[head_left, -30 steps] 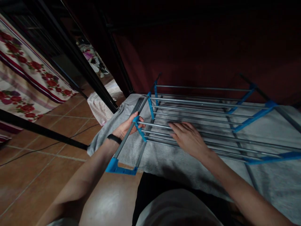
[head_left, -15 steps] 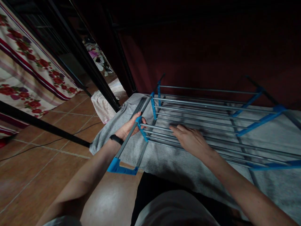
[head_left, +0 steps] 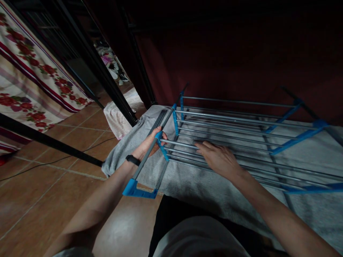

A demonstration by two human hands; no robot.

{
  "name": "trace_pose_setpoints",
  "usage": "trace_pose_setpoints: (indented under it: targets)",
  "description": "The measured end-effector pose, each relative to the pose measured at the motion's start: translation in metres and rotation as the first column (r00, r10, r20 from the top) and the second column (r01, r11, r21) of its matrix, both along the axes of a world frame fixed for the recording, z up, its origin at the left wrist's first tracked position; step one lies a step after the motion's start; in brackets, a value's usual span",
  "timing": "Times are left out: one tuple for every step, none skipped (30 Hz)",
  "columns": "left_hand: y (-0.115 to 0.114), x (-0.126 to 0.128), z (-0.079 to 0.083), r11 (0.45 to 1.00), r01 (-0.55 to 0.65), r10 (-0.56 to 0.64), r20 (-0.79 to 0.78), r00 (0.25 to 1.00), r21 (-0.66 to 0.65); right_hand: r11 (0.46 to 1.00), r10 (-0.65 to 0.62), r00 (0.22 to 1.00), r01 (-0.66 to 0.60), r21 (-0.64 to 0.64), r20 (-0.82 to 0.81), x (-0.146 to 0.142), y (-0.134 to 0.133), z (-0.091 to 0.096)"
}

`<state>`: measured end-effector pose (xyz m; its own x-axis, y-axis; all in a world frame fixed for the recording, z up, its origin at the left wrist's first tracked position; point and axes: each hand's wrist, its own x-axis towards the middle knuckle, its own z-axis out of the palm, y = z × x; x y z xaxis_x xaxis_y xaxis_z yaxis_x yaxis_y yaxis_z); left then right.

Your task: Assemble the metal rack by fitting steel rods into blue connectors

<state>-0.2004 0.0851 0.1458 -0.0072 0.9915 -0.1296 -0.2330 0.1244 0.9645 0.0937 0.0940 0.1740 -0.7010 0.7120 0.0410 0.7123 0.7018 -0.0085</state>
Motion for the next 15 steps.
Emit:
trace_pose_setpoints:
  targets:
    - [-0.001,0.001,0.001,1.0,-0.002,0.002,0.002,1.0,0.002,1.0,-0.002,1.0,0.002,0.006,-0.001,0.0,0.0,0.0]
    - [-0.001,0.002,0.002,1.0,-0.003,0.003,0.003,1.0,0.003,1.0,0.0,1.0,0.0,0.011,-0.002,0.0,0.0,0.0]
    - [-0.002,0.002,0.002,1.0,-0.005,0.005,0.005,1.0,0.005,1.0,0.005,1.0,-0.005,0.015,-0.004,0.0,0.0,0.0]
    - [-0.002,0.003,0.002,1.0,-0.01,0.01,0.006,1.0,0.007,1.0,0.009,1.0,-0.009,0.02,-0.008,0.0,0.0,0.0]
    - [-0.002,0.003,0.001,1.0,-0.016,0.016,0.008,1.0,0.008,1.0,0.013,1.0,-0.012,0.023,-0.012,0.0,0.0,0.0]
    - [-0.002,0.003,0.001,1.0,-0.026,0.026,0.009,1.0,0.008,1.0,0.016,1.0,-0.016,0.024,-0.016,0.0,0.0,0.001]
    - [-0.001,0.004,0.0,0.999,-0.036,0.036,0.01,0.999,0.008,1.0,0.02,1.0,-0.02,0.022,-0.018,0.0,0.0,0.001]
    - [-0.001,0.004,-0.001,0.999,-0.05,0.05,0.009,0.999,0.006,1.0,0.022,1.0,-0.021,0.017,-0.017,0.0,0.001,0.002]
    - [-0.001,0.005,-0.002,0.998,-0.067,0.067,0.007,0.998,0.004,1.0,0.022,1.0,-0.022,0.011,-0.014,0.0,0.001,0.002]
    - [0.0,0.006,-0.002,0.996,-0.087,0.087,0.002,0.996,0.001,1.0,0.025,1.0,-0.025,0.004,-0.01,0.0,0.002,0.002]
    - [0.0,0.007,-0.003,0.994,-0.107,0.107,-0.003,0.994,-0.001,1.0,0.028,1.0,-0.028,0.0,-0.006,0.0,0.002,0.002]
    - [0.0,0.009,-0.003,0.992,-0.127,0.127,-0.008,0.992,-0.003,1.0,0.031,1.0,-0.031,-0.004,-0.005,-0.001,0.002,0.002]
    - [0.001,0.01,-0.003,0.989,-0.147,0.147,-0.011,0.989,-0.004,0.999,0.033,0.999,-0.033,-0.008,-0.006,-0.001,0.002,0.001]
    - [0.001,0.012,-0.002,0.987,-0.163,0.163,-0.012,0.987,-0.005,0.999,0.035,0.999,-0.035,-0.012,-0.009,0.0,0.002,0.0]
    - [0.001,0.014,-0.002,0.985,-0.174,0.174,-0.012,0.985,-0.008,0.999,0.034,0.999,-0.034,-0.015,-0.01,0.0,0.002,-0.002]
